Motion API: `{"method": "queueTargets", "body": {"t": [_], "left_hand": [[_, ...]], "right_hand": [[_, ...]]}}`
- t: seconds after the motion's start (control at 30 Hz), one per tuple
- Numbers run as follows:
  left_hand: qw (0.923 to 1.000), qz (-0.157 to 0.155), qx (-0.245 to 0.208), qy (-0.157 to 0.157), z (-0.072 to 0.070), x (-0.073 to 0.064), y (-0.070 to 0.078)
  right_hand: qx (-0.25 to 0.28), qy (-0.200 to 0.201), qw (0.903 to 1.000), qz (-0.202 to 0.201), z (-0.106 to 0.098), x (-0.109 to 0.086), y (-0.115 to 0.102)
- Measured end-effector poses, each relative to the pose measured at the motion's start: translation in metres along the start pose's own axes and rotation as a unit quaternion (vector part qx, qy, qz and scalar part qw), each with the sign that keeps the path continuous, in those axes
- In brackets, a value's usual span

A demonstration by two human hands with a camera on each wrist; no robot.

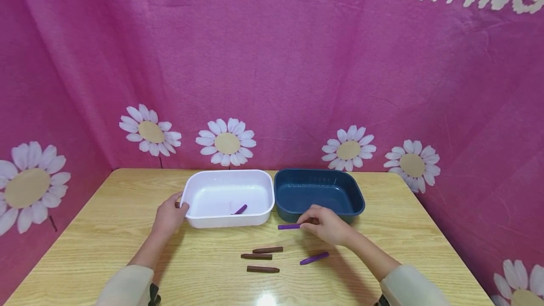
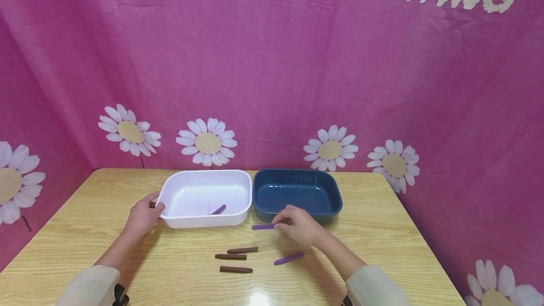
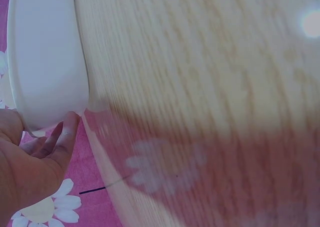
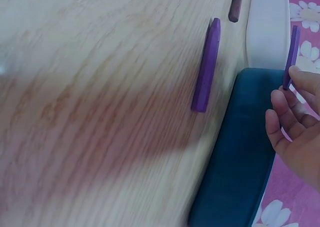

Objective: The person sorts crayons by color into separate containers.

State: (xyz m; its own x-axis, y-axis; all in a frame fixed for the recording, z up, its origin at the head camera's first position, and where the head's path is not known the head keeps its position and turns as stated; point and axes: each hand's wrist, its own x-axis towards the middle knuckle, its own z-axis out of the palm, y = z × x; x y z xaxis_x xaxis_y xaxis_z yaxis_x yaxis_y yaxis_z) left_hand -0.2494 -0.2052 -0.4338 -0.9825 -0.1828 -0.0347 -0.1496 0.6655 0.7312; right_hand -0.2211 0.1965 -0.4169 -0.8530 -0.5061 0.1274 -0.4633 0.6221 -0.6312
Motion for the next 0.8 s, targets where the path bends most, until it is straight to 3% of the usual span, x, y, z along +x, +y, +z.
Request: {"method": "queueTargets", "body": {"t": [0.8], "left_hand": [[1.0000,-0.006,0.003,0.001,0.000,0.002,-0.001]], "right_hand": [[0.000,0.031,0.9995,-0.011,0.007,0.031,-0.021]]}}
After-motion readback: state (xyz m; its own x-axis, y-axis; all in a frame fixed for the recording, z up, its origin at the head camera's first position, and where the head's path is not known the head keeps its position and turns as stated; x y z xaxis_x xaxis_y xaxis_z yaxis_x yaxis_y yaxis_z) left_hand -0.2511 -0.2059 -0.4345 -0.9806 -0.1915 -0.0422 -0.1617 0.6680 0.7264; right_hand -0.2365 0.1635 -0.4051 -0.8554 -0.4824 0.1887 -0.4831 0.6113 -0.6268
